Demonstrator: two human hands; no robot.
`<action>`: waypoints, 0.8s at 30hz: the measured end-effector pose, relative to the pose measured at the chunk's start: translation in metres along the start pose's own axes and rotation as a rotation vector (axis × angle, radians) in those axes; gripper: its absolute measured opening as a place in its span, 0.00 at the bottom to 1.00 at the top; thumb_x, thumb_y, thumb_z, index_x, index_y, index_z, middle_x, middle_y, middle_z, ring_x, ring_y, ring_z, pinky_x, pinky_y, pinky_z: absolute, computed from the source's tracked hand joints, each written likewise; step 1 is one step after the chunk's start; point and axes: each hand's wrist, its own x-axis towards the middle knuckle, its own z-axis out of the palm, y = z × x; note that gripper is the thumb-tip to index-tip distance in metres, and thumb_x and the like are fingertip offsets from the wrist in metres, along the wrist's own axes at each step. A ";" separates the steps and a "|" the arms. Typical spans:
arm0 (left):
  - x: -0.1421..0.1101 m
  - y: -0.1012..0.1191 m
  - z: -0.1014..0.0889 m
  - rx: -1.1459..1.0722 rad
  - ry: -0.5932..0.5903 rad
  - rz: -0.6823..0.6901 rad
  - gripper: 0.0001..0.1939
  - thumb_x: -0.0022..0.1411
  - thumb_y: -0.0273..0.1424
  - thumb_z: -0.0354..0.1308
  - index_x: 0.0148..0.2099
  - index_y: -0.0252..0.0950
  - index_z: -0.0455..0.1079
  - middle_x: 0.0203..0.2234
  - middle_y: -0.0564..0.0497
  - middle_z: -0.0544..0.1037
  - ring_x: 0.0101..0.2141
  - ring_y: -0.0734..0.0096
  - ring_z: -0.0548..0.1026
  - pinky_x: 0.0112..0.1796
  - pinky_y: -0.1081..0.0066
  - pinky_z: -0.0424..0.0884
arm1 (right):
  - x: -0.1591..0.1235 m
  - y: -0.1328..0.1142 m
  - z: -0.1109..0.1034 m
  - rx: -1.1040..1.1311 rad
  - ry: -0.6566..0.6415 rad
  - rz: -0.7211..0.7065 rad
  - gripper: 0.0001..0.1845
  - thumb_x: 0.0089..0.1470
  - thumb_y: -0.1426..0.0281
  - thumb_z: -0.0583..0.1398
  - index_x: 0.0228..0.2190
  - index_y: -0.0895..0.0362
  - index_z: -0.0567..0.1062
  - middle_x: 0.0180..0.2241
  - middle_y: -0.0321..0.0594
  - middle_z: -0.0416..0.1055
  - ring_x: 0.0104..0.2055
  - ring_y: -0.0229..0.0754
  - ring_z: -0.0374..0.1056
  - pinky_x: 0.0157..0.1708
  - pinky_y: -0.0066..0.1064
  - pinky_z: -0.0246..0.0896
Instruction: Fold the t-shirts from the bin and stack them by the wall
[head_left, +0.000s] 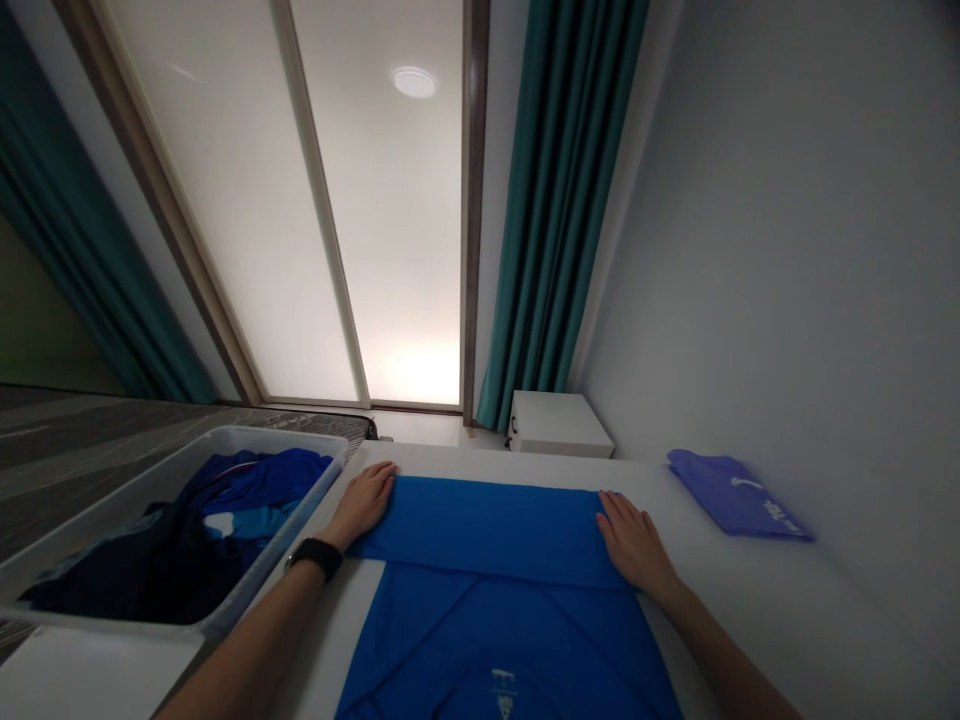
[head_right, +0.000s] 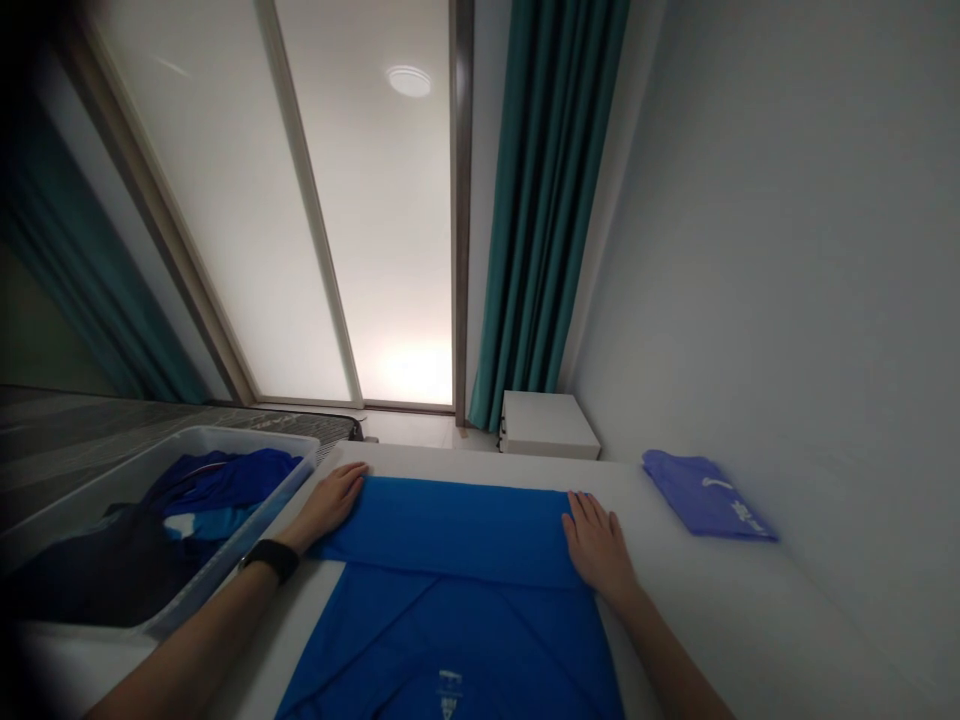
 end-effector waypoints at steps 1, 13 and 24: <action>0.003 -0.002 0.000 -0.011 0.010 0.005 0.24 0.67 0.36 0.40 0.53 0.32 0.72 0.54 0.39 0.73 0.55 0.56 0.69 0.58 0.59 0.61 | 0.006 0.004 0.000 0.025 0.020 -0.017 0.30 0.63 0.62 0.41 0.63 0.57 0.61 0.64 0.45 0.59 0.66 0.49 0.50 0.64 0.48 0.43; 0.014 -0.005 -0.020 -0.138 0.040 -0.031 0.14 0.55 0.36 0.50 0.35 0.36 0.75 0.42 0.42 0.77 0.45 0.55 0.73 0.52 0.58 0.67 | 0.048 0.037 -0.012 0.116 0.041 0.089 0.12 0.58 0.69 0.53 0.39 0.54 0.75 0.44 0.47 0.70 0.49 0.51 0.65 0.47 0.39 0.57; 0.016 0.003 -0.025 -0.297 -0.015 -0.178 0.16 0.59 0.39 0.47 0.40 0.35 0.70 0.32 0.46 0.78 0.35 0.59 0.77 0.39 0.64 0.71 | 0.055 0.040 -0.024 0.420 -0.059 0.114 0.15 0.56 0.69 0.52 0.43 0.55 0.73 0.35 0.42 0.75 0.38 0.45 0.71 0.40 0.35 0.62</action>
